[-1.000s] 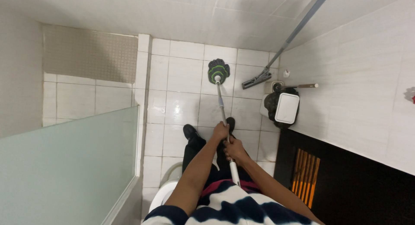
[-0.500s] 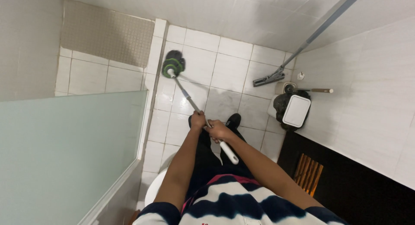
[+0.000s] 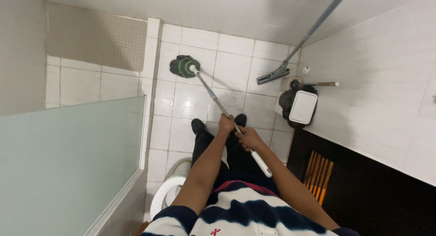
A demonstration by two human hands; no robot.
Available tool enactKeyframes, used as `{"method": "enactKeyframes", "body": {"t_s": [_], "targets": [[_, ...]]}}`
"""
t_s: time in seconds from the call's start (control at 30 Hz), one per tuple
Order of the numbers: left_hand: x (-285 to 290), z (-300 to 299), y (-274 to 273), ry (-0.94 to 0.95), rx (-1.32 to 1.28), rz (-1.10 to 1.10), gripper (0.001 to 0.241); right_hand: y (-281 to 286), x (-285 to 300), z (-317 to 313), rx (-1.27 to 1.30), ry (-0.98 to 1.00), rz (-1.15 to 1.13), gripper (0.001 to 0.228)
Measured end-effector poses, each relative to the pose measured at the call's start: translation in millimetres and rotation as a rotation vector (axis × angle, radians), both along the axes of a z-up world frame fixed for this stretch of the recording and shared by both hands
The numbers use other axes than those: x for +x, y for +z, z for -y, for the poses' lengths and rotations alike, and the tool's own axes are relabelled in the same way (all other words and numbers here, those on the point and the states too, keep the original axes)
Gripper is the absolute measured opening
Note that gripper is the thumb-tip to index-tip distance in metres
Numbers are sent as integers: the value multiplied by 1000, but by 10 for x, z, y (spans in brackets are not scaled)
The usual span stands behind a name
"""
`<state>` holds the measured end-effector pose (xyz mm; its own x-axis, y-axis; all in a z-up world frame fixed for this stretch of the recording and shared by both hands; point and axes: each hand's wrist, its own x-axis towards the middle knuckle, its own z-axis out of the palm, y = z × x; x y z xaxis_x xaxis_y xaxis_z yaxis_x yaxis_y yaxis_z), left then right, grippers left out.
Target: The person mops the tiled bathroom floor using a green spin mop. They move the mop back and forth across the floor, cleaning the area around the toilet, sink, and shower stall.
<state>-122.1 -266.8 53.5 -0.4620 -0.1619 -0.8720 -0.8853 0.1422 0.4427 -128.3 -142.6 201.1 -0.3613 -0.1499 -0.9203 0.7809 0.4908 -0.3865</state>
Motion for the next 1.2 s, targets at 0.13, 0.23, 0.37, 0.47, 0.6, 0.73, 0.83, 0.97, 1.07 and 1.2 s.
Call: {"method": "enactKeyframes", "body": {"t_s": [0.13, 0.23, 0.37, 0.47, 0.6, 0.73, 0.83, 0.97, 1.07, 1.2], "targets": [[48, -463, -106, -57, 84, -25, 61, 70, 217, -327, 64, -111, -4, 58], [59, -655, 224, -164, 141, -41, 63, 149, 392, -469, 108, -197, -3, 58], [194, -854, -140, -331, 170, -59, 67, 328, 534, -377, 169, -287, 11, 58], [239, -814, -171, -413, 144, -79, 68, 269, 604, -253, 154, -335, 12, 56], [132, -428, 30, -352, 179, -93, 70, 276, 536, 87, 92, -345, 6, 51], [98, -9, 20, -342, 138, -75, 70, 186, 493, 440, 31, -345, 21, 49], [209, 240, -35, -299, 111, -50, 71, 266, 521, 691, 4, -325, 27, 34], [238, 621, 111, -215, 52, -37, 69, 417, 437, 964, -39, -228, 38, 28], [328, 931, -191, -147, 5, -31, 72, 307, 396, 1153, -86, -109, 21, 25], [212, 1298, -105, -62, -105, -56, 64, -220, 260, 1324, -133, -1, 26, 34]]}}
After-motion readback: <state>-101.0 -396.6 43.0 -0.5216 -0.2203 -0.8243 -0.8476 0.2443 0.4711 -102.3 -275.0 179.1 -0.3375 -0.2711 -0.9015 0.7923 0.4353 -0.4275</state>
